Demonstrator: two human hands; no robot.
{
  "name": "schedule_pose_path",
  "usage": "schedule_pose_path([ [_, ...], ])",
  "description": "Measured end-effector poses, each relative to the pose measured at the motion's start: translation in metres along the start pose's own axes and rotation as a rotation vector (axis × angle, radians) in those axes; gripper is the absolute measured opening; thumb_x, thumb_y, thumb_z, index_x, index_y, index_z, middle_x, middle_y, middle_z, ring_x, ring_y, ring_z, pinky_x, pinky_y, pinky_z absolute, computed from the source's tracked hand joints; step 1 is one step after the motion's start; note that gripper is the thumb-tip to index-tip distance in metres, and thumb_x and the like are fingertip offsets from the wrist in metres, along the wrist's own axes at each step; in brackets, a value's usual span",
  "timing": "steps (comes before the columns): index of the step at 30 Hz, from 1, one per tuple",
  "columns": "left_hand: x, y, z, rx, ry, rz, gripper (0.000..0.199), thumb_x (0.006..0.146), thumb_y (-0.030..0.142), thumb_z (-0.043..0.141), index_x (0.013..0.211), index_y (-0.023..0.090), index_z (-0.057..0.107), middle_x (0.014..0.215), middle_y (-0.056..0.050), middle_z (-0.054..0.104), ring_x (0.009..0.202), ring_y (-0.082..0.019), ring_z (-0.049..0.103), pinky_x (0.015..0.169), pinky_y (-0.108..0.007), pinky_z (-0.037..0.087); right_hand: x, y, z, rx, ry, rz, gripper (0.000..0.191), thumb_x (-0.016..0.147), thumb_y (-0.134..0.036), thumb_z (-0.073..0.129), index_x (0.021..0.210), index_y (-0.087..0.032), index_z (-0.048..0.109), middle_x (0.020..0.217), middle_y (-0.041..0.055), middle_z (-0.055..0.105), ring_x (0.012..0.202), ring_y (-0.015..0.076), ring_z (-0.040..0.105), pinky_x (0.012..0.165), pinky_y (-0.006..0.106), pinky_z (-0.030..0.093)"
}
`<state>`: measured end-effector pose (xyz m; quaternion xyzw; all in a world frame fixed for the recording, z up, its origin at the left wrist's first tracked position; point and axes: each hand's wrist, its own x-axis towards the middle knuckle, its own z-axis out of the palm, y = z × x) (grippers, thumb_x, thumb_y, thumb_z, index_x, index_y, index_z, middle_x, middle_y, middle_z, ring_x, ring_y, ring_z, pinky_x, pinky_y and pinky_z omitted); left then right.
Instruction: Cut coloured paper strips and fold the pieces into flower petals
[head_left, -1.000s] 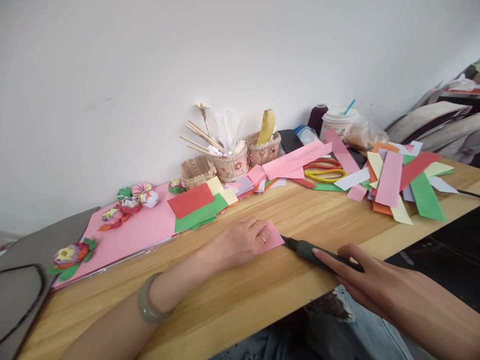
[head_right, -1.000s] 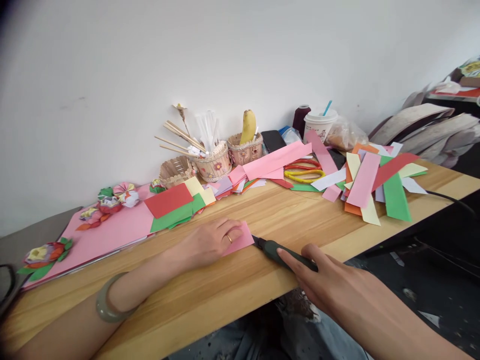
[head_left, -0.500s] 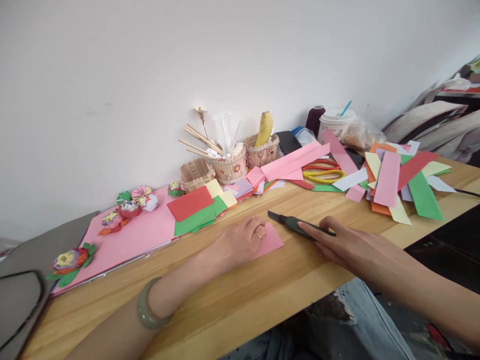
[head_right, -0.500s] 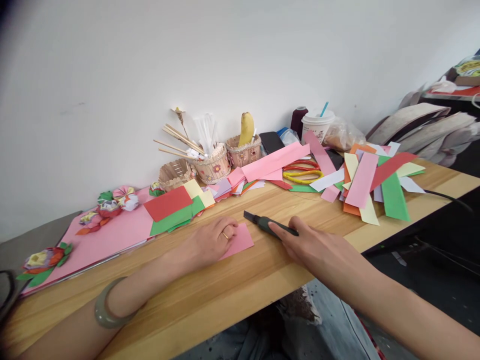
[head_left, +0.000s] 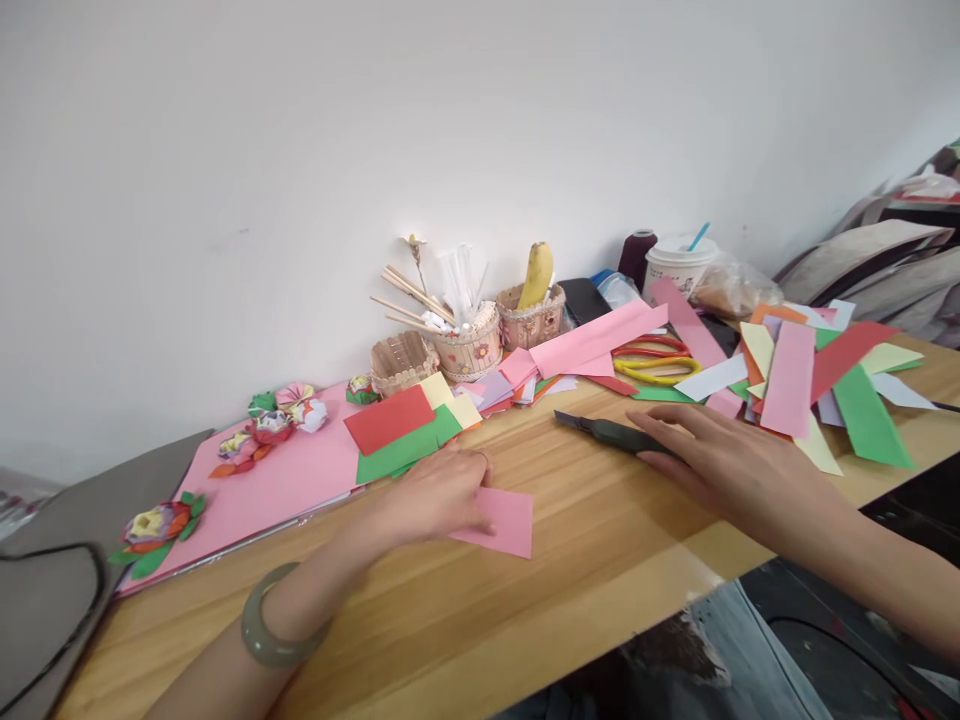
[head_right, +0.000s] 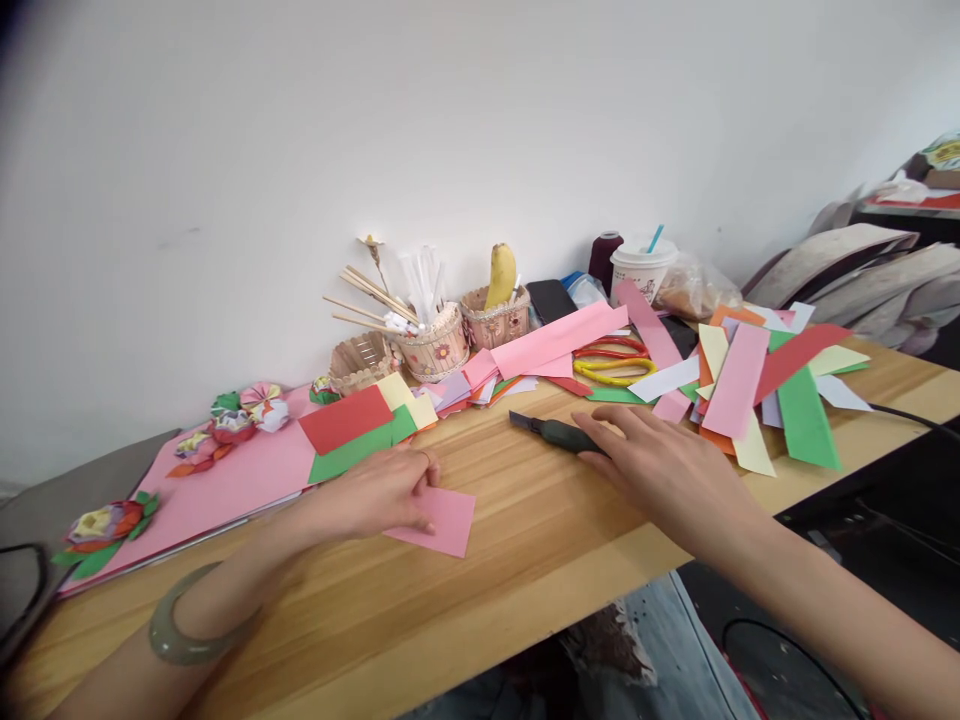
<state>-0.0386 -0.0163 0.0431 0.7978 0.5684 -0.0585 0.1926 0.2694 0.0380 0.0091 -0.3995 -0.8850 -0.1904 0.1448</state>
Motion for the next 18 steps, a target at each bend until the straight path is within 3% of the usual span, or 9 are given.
schedule_pose_path([
  [4, -0.002, 0.004, -0.005, 0.048, -0.009, -0.034, 0.033, 0.070, 0.035, 0.073, 0.093, 0.018, 0.055, 0.104, -0.005, 0.059, 0.093, -0.023, 0.056, 0.069, -0.029, 0.042, 0.027, 0.008, -0.006, 0.052, 0.010, 0.106, 0.040, 0.095, -0.037, 0.033, 0.125, -0.023, 0.055, 0.113, 0.0078, 0.063, 0.087, 0.0223, 0.061, 0.047, 0.027, 0.039],
  [9, -0.004, 0.008, -0.012, 0.117, -0.051, -0.025, 0.032, 0.068, 0.040, 0.076, 0.081, 0.019, 0.055, 0.080, 0.000, 0.060, 0.083, -0.022, 0.057, 0.065, -0.028, 0.036, 0.072, 0.020, -0.006, 0.060, -0.003, 0.194, 0.037, 0.095, -0.030, 0.034, 0.119, -0.020, 0.060, 0.112, 0.0076, 0.063, 0.093, 0.0226, 0.060, 0.047, 0.027, 0.035],
  [14, -0.004, 0.007, -0.015, 0.158, -0.095, 0.035, 0.022, 0.074, 0.033, 0.071, 0.074, 0.020, 0.053, 0.078, 0.003, 0.061, 0.077, -0.018, 0.057, 0.060, -0.025, 0.034, 0.108, 0.019, 0.007, 0.043, -0.033, 0.172, 0.037, 0.092, -0.022, 0.036, 0.123, -0.018, 0.056, 0.117, 0.0105, 0.059, 0.095, 0.0239, 0.058, 0.048, 0.027, 0.037],
  [18, -0.007, 0.008, -0.015, 0.194, -0.082, 0.059, 0.017, 0.073, 0.025, 0.070, 0.076, 0.019, 0.053, 0.083, 0.003, 0.063, 0.076, -0.017, 0.059, 0.058, -0.024, 0.037, 0.118, 0.015, 0.022, 0.034, -0.085, 0.121, 0.041, 0.089, -0.017, 0.041, 0.129, -0.018, 0.050, 0.120, 0.0121, 0.057, 0.085, 0.0210, 0.061, 0.048, 0.027, 0.040],
])
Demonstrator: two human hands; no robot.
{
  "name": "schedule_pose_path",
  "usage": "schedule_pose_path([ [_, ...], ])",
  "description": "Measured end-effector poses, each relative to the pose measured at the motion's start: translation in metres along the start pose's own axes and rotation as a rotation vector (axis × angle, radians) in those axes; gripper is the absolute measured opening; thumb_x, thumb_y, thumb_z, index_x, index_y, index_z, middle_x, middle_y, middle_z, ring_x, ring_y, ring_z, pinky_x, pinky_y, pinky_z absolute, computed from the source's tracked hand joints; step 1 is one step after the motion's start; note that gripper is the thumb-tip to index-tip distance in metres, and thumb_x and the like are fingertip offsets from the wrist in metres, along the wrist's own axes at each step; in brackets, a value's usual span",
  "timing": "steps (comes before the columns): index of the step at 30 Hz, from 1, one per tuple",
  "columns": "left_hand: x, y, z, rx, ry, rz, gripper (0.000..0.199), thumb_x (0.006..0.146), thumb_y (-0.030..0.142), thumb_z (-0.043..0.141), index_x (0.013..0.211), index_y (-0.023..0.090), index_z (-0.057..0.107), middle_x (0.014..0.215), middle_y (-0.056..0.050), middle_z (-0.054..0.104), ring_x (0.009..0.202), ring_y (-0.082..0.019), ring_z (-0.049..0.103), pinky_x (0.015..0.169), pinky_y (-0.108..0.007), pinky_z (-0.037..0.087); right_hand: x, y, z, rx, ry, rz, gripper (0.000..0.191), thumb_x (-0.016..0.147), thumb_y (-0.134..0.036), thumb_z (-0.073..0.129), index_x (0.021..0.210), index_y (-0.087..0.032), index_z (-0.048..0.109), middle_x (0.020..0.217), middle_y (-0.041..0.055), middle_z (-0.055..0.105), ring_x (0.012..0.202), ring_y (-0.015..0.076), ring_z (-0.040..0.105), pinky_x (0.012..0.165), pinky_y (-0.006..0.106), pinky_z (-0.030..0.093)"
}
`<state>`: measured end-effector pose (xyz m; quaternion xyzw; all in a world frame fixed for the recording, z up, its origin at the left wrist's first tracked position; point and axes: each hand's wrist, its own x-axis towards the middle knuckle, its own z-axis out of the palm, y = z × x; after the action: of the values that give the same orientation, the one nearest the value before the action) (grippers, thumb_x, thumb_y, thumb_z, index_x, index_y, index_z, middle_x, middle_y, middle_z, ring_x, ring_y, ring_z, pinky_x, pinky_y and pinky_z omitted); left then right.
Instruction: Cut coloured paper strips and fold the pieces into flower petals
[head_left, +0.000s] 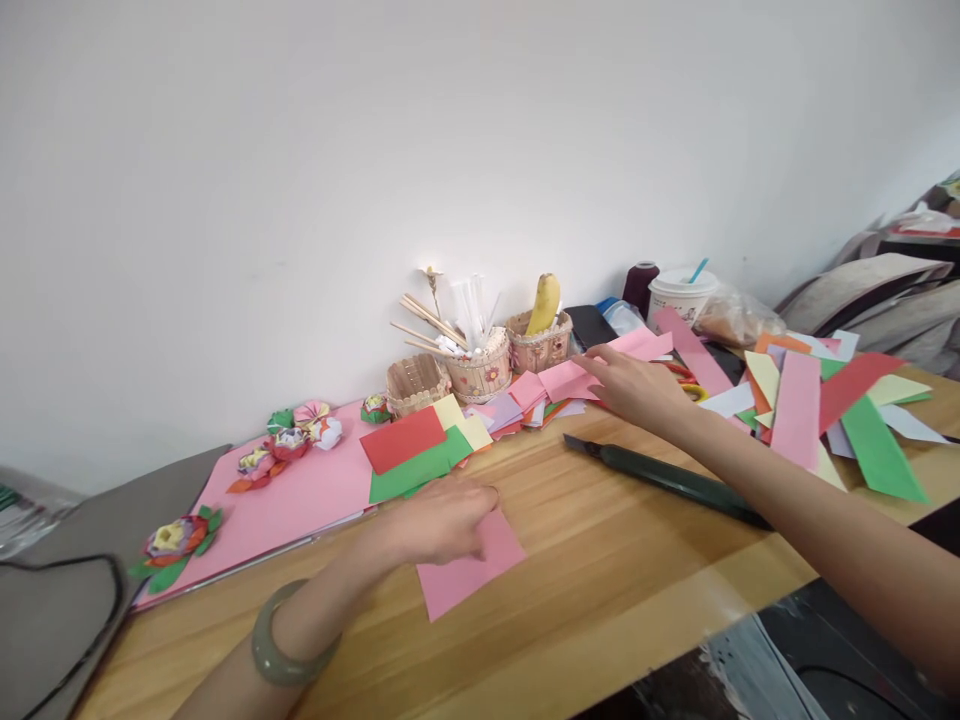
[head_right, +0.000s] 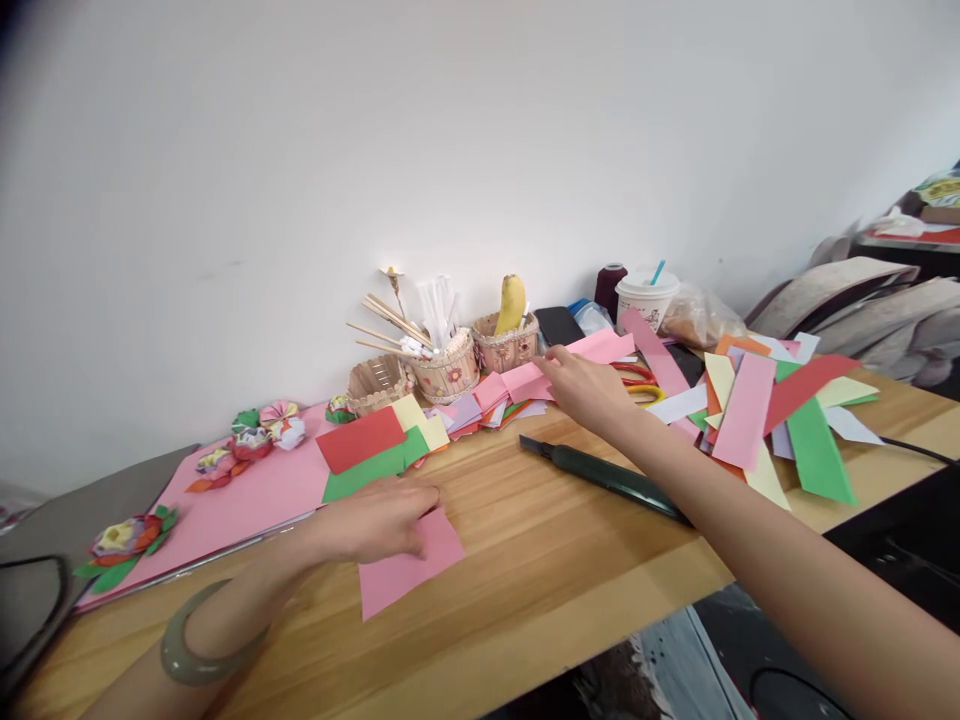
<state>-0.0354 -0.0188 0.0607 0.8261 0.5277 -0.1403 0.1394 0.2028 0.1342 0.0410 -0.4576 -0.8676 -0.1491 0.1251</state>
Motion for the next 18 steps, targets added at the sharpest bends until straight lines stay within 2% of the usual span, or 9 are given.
schedule_pose_path([
  [2, -0.004, -0.003, -0.003, 0.025, 0.044, -0.027, 0.015, 0.072, 0.023, 0.069, 0.078, 0.020, 0.055, 0.080, 0.002, 0.064, 0.076, -0.018, 0.060, 0.057, -0.024, 0.038, 0.000, 0.000, 0.006, -0.007, -0.015, -0.011, 0.037, 0.090, -0.019, 0.044, 0.126, -0.017, 0.051, 0.113, 0.0107, 0.060, 0.080, 0.0184, 0.061, 0.052, 0.027, 0.043],
  [5, -0.012, -0.015, -0.010, 0.069, 0.204, -0.154, 0.012, 0.078, 0.015, 0.058, 0.089, 0.020, 0.057, 0.086, -0.003, 0.066, 0.082, -0.022, 0.062, 0.059, -0.026, 0.041, -0.002, 0.004, 0.011, -0.015, -0.008, -0.021, 0.028, 0.092, -0.028, 0.048, 0.117, -0.016, 0.054, 0.102, 0.0067, 0.062, 0.077, 0.0152, 0.060, 0.060, 0.029, 0.048],
  [8, -0.016, -0.035, -0.018, 0.120, 0.397, -0.334, 0.023, 0.079, 0.004, 0.043, 0.092, 0.016, 0.058, 0.085, -0.008, 0.066, 0.081, -0.026, 0.062, 0.062, -0.032, 0.046, -0.006, 0.007, 0.007, -0.015, 0.036, -0.039, 0.025, 0.094, -0.023, 0.041, 0.105, -0.014, 0.061, 0.094, 0.0088, 0.064, 0.078, 0.0173, 0.060, 0.054, 0.026, 0.041],
  [10, -0.014, -0.046, -0.022, 0.147, 0.544, -0.404, 0.033, 0.080, 0.002, 0.042, 0.107, 0.013, 0.055, 0.104, -0.013, 0.062, 0.100, -0.030, 0.057, 0.071, -0.038, 0.048, -0.011, 0.005, 0.000, -0.012, 0.087, -0.062, 0.029, 0.094, -0.018, 0.036, 0.098, -0.013, 0.064, 0.089, 0.0108, 0.065, 0.078, 0.0198, 0.059, 0.051, 0.027, 0.036],
  [12, -0.010, -0.051, -0.024, 0.162, 0.668, -0.436, 0.037, 0.083, 0.005, 0.046, 0.119, 0.013, 0.049, 0.122, -0.015, 0.054, 0.115, -0.031, 0.047, 0.083, -0.042, 0.046, -0.019, -0.002, -0.011, -0.007, 0.149, -0.105, 0.030, 0.093, -0.016, 0.036, 0.095, -0.013, 0.065, 0.087, 0.0111, 0.065, 0.079, 0.0211, 0.057, 0.054, 0.029, 0.036],
  [14, -0.008, -0.047, -0.026, 0.135, 0.780, -0.350, 0.033, 0.087, 0.013, 0.051, 0.120, 0.014, 0.049, 0.125, -0.012, 0.053, 0.118, -0.028, 0.045, 0.091, -0.041, 0.044, -0.031, -0.017, -0.022, 0.005, 0.207, -0.182, 0.030, 0.093, -0.014, 0.036, 0.097, -0.013, 0.065, 0.086, 0.0107, 0.065, 0.082, 0.0218, 0.055, 0.060, 0.030, 0.038],
  [15, -0.009, -0.041, -0.026, 0.106, 0.823, -0.255, 0.029, 0.088, 0.016, 0.053, 0.117, 0.016, 0.051, 0.122, -0.010, 0.055, 0.116, -0.026, 0.047, 0.093, -0.039, 0.043, -0.039, -0.027, -0.028, 0.014, 0.227, -0.233, 0.029, 0.093, -0.013, 0.036, 0.098, -0.013, 0.065, 0.086, 0.0100, 0.065, 0.082, 0.0215, 0.054, 0.064, 0.031, 0.038],
  [16, -0.010, -0.032, -0.025, 0.061, 0.847, -0.106, 0.024, 0.089, 0.019, 0.055, 0.112, 0.016, 0.054, 0.117, -0.008, 0.058, 0.112, -0.023, 0.051, 0.093, -0.037, 0.043, -0.049, -0.038, -0.032, 0.024, 0.244, -0.288, 0.029, 0.093, -0.012, 0.037, 0.100, -0.013, 0.065, 0.085, 0.0095, 0.065, 0.081, 0.0210, 0.053, 0.066, 0.031, 0.039],
  [18, -0.015, -0.008, -0.020, 0.016, 0.744, 0.172, 0.022, 0.089, 0.026, 0.058, 0.109, 0.017, 0.056, 0.116, -0.006, 0.060, 0.107, -0.020, 0.054, 0.089, -0.032, 0.045, -0.071, -0.062, -0.039, 0.052, 0.258, -0.412, 0.030, 0.093, -0.012, 0.036, 0.092, -0.015, 0.065, 0.083, 0.0080, 0.064, 0.077, 0.0197, 0.051, 0.067, 0.031, 0.039],
])
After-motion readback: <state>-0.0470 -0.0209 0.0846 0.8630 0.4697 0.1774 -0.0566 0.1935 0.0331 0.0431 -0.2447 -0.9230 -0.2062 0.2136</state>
